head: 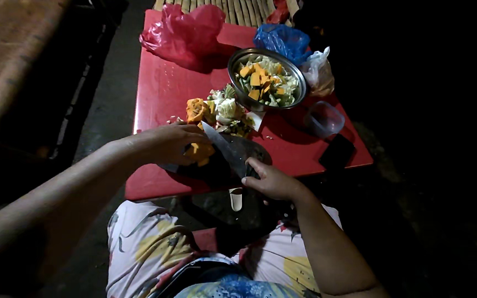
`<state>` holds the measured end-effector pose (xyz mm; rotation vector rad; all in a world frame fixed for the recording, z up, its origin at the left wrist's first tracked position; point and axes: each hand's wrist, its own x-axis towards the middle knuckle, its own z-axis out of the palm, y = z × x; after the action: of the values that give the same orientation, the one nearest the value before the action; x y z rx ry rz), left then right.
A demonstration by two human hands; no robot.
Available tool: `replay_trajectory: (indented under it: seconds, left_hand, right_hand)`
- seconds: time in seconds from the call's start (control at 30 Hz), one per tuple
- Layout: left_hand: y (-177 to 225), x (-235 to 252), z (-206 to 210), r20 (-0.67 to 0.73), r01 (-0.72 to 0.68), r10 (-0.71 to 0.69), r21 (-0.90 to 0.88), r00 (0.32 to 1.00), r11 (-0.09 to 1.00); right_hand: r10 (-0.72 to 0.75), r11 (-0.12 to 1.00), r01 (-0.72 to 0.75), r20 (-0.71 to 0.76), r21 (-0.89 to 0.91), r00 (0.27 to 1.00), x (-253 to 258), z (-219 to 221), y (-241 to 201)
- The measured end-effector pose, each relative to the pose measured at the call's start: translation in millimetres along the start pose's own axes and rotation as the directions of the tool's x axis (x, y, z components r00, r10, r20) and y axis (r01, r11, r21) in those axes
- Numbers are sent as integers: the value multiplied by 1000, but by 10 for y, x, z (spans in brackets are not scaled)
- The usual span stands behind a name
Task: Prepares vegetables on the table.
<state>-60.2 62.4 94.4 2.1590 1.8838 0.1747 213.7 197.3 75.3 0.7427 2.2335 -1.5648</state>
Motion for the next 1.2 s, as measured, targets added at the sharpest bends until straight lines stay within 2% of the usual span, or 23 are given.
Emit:
replay_trajectory:
  seconds: [0.07, 0.17, 0.27, 0.4, 0.6, 0.8, 0.87, 0.97, 1.03, 1.2]
  left_hand:
    - [18, 2, 9, -1, 6, -6, 23, 1000, 1000]
    - [47, -44, 98, -95, -30, 40, 103, 995, 994]
    - [45, -77, 187, -125, -29, 44, 119, 991, 992]
    - [85, -53, 146, -59, 50, -46, 70, 997, 996]
    - [247, -43, 78, -33, 24, -16, 251, 999, 968]
    - [270, -33, 133, -185, 26, 26, 273, 982, 962]
    - [233, -32, 177, -214, 52, -2, 225, 977, 973]
    - [86, -72, 305, -329, -2, 45, 129, 943, 992]
    - [15, -122, 383, -379, 0, 19, 50, 925, 999]
    - [143, -227, 536, -448, 124, -206, -205, 870, 971]
  right_hand:
    - [2, 1000, -3, -9, -19, 1000, -3, -3, 5]
    - [16, 999, -17, -41, -32, 999, -35, -23, 5]
    - [17, 999, -19, -51, -34, 999, -41, -28, 23]
    - [4, 998, -6, -38, -61, 999, -37, -17, 32]
    - [-24, 998, 22, -44, -58, 999, -52, -37, 46]
    - [-26, 998, 23, -51, -65, 998, -60, -26, 44]
    - [-21, 998, 17, -55, -68, 998, -64, -22, 48]
    - [-9, 996, 3, -70, -89, 997, -79, -15, 46]
    - [-13, 993, 4, -79, -116, 997, -77, -9, 38]
    - [-35, 949, -10, -137, -315, 990, -112, 88, -88]
